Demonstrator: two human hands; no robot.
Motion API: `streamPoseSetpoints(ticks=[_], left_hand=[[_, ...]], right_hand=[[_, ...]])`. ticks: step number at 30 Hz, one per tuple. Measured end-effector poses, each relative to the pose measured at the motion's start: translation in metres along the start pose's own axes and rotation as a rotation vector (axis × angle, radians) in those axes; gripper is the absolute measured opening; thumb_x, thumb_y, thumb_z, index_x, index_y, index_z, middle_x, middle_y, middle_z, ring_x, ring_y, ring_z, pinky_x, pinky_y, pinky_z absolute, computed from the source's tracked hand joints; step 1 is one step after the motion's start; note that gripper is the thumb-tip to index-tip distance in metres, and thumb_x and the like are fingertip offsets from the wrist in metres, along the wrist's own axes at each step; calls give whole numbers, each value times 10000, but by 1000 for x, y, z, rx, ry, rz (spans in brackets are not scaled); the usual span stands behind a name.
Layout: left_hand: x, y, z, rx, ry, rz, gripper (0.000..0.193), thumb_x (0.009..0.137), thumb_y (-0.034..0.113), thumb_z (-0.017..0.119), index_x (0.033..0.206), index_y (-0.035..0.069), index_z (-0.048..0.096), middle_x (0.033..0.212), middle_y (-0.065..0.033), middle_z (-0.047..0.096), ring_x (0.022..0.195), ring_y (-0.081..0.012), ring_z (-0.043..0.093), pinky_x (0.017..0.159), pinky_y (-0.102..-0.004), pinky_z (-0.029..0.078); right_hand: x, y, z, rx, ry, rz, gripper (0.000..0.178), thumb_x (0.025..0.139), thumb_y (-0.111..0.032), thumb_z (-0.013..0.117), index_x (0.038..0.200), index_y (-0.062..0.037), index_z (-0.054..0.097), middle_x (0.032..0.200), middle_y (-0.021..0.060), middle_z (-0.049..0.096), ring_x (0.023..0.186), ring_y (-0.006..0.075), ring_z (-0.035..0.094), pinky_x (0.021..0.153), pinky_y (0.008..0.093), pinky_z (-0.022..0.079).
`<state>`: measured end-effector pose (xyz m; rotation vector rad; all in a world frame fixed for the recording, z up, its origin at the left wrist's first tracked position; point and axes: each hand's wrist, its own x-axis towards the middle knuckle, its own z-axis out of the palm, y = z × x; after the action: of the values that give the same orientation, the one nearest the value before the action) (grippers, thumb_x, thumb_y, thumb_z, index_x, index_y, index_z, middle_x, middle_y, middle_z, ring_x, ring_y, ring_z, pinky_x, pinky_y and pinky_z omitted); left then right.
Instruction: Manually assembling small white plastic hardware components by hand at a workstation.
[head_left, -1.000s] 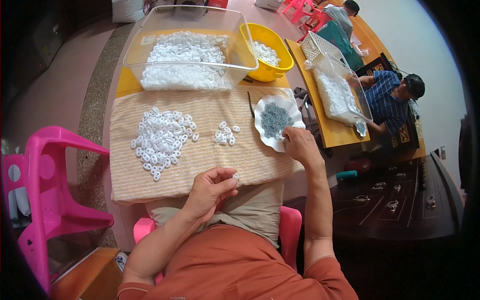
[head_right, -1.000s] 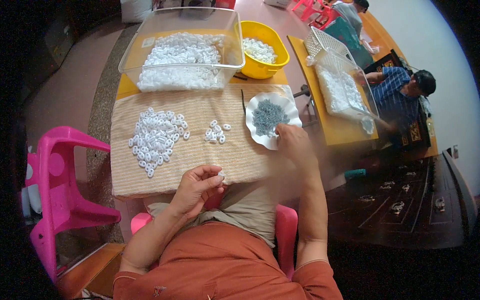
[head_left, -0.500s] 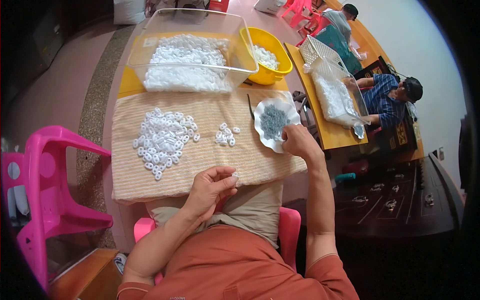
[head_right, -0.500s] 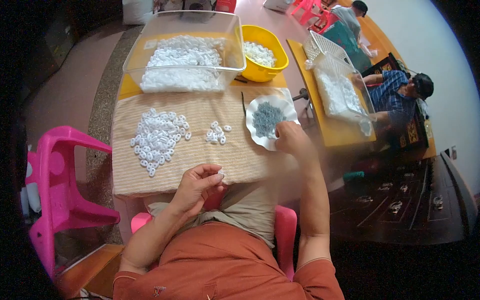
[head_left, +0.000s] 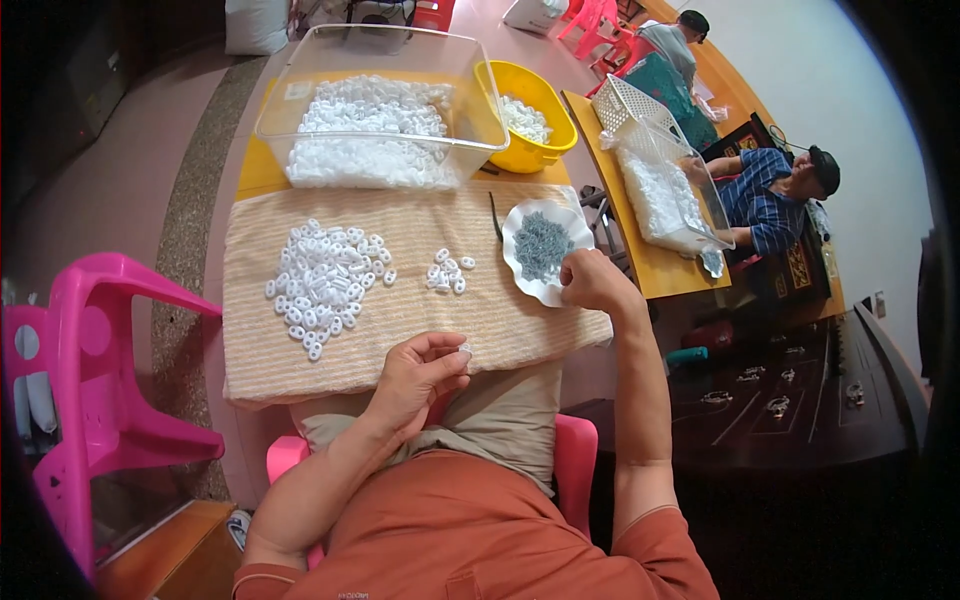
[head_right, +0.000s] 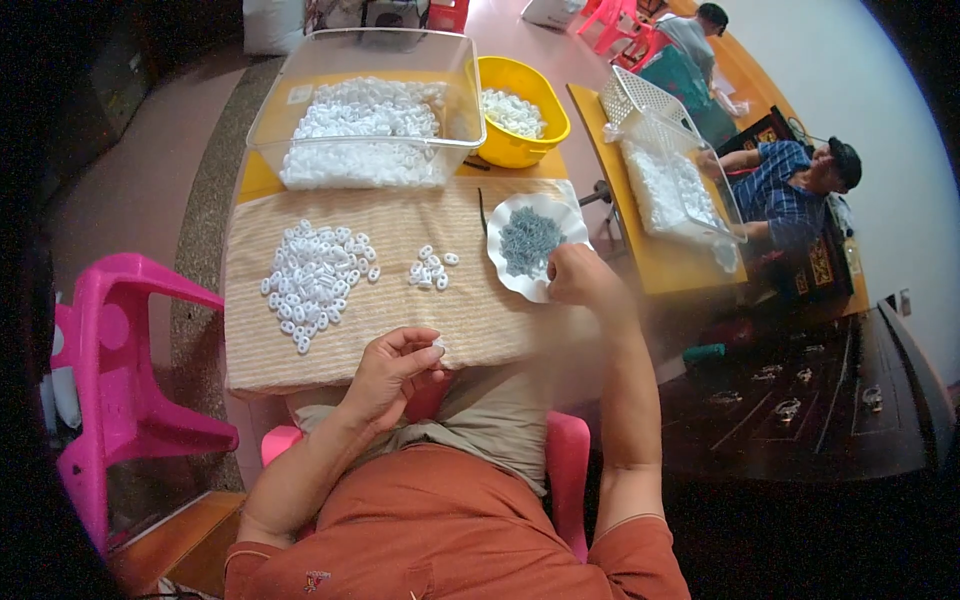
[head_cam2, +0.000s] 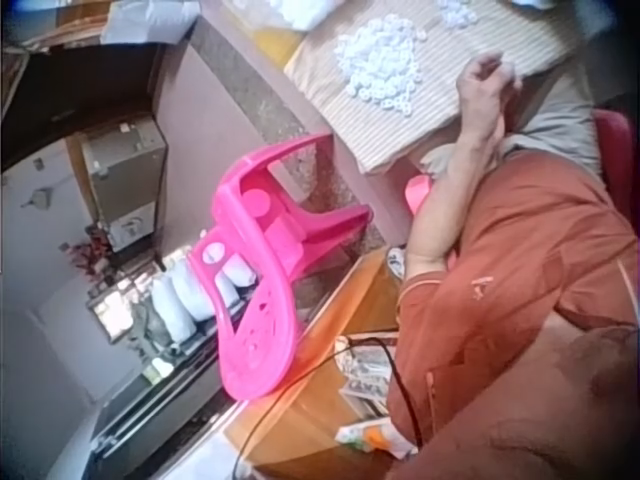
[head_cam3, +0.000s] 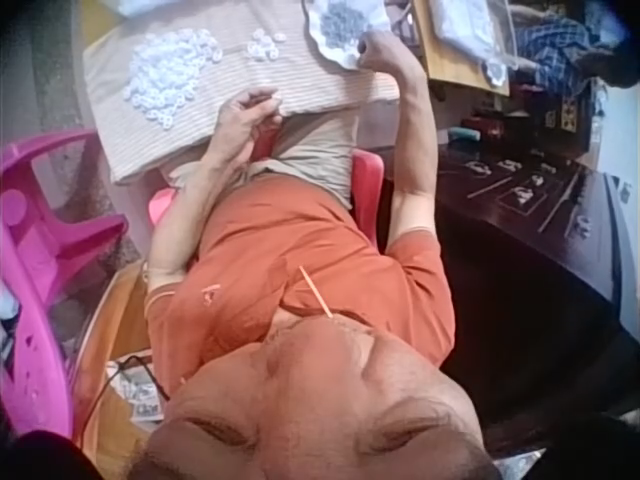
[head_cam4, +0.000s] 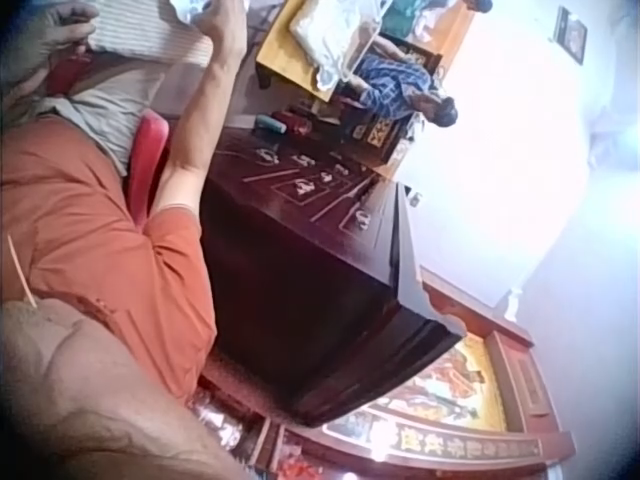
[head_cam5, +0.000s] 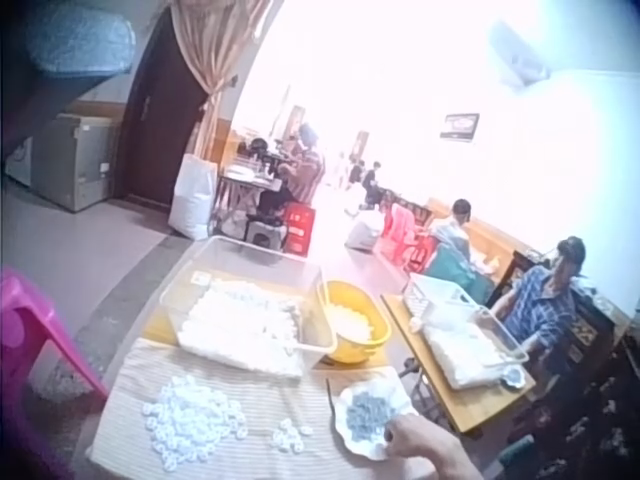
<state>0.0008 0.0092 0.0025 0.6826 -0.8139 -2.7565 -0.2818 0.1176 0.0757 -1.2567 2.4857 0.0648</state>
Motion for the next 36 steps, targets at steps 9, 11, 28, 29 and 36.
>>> streamPoseSetpoints(ticks=[9, 11, 28, 29, 36], left_hand=[[0, 0, -1, -18, 30, 26, 207, 870, 29, 638, 1070, 9, 589, 886, -58, 640, 758, -127, 629, 704, -267, 567], [0, 0, 1, -24, 7, 22, 233, 871, 52, 648, 1091, -1, 595, 876, -32, 629, 751, -89, 612, 695, -217, 546], [3, 0, 0, -39, 67, 141, 169, 869, 23, 640, 1030, -24, 616, 905, -87, 664, 786, -117, 650, 720, -224, 561], [3, -1, 0, -39, 68, 141, 167, 870, 23, 638, 1027, -30, 617, 901, -91, 667, 788, -120, 653, 724, -228, 563], [4, -1, 0, 3, 113, 118, 168, 874, 27, 638, 1031, -29, 619, 880, -89, 674, 765, -116, 653, 723, -227, 560]], right_hand=[[-38, -30, 35, 1030, 127, -236, 146, 842, 10, 581, 960, 72, 642, 822, 38, 636, 737, 118, 633, 664, 231, 513], [-45, -44, 50, 1153, 48, -325, 140, 871, 2, 602, 996, 61, 627, 900, 56, 621, 772, 128, 635, 719, 249, 527], [-52, -97, 94, 1586, -158, -209, 97, 907, -36, 598, 958, 45, 609, 868, 80, 653, 776, 130, 646, 690, 252, 560], [-52, -98, 95, 1605, -150, -221, 93, 908, -35, 596, 958, 41, 610, 867, 76, 652, 773, 127, 643, 694, 252, 561], [-50, -97, 105, 1614, -107, -200, 88, 906, -34, 600, 949, 42, 609, 887, 65, 635, 786, 121, 638, 697, 244, 549]])
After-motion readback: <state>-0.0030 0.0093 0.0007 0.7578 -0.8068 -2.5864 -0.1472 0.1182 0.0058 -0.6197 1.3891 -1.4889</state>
